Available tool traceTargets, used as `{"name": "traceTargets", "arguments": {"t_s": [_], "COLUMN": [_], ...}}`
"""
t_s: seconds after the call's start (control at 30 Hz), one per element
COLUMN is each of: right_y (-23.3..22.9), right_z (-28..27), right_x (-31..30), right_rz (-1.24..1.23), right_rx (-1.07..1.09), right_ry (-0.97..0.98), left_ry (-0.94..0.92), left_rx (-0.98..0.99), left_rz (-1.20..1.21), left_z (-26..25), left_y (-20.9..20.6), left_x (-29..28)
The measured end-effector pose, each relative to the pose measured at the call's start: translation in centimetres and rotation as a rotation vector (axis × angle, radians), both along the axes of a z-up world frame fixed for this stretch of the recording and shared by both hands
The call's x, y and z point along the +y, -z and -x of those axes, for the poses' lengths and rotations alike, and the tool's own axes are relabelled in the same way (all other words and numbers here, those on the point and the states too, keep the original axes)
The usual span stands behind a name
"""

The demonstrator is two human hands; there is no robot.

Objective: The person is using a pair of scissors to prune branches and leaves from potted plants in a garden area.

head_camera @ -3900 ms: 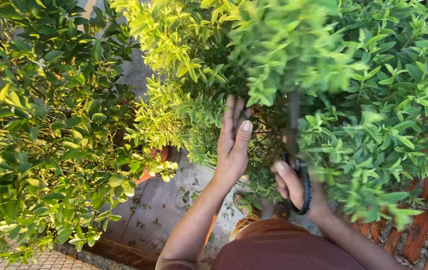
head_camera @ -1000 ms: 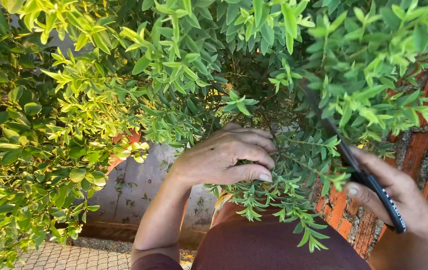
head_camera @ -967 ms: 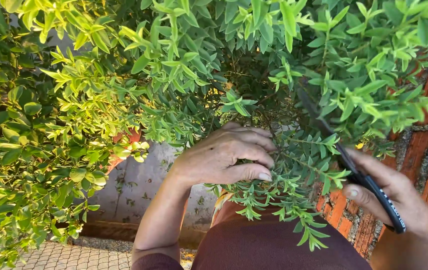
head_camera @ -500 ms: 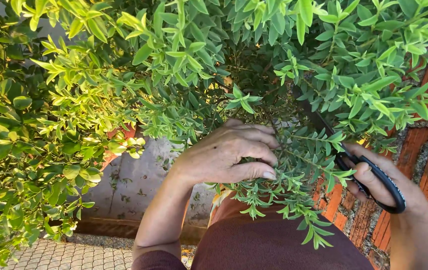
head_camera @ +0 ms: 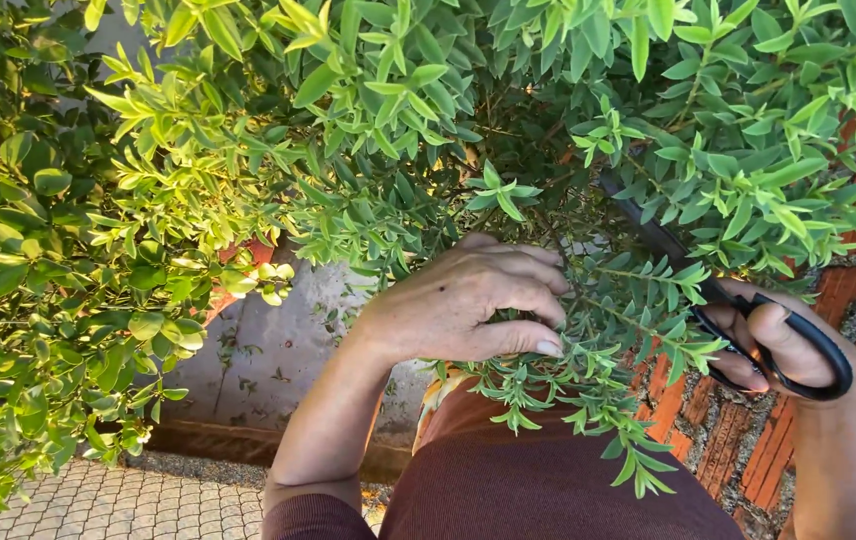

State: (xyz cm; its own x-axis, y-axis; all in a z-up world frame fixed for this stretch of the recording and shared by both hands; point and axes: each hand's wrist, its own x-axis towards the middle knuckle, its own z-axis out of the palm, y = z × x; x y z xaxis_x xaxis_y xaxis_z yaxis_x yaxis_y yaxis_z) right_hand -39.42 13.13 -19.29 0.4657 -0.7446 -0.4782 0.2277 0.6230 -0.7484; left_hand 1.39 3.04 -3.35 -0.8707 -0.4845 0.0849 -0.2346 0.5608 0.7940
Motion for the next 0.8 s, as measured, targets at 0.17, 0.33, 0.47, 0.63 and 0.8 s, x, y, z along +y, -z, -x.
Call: {"name": "traceTargets", "arguments": {"t_s": [0.17,0.33,0.47,0.63,0.8], "right_y": [-2.8,0.2,1.4,-1.2,-0.2], "right_z": [-1.8,0.7,1.7,0.8,1.4], "right_x": [-1.3,-1.0,-1.3,-1.6,-1.0], "right_rz": [0.021,0.007,0.032,0.025,-0.003], "right_rx": [0.101,0.004,-0.012,0.116,0.165], "right_ry": [-0.046,-0.057,-0.049,-0.028,0.007], "left_ry": [0.0,0.005,0.006,-0.008,-0.009], "left_rx": [0.015,0.018,0.011,0.019,0.027], "left_rz": [0.007,-0.01,-0.003,-0.02,-0.011], "left_z": [-0.2,0.0,0.0,-0.5,-0.6], "left_y": [0.1,-0.1,-0.1,0.3,0.6], "left_x": [0.0,0.0,-0.2,-0.1,-0.1]}}
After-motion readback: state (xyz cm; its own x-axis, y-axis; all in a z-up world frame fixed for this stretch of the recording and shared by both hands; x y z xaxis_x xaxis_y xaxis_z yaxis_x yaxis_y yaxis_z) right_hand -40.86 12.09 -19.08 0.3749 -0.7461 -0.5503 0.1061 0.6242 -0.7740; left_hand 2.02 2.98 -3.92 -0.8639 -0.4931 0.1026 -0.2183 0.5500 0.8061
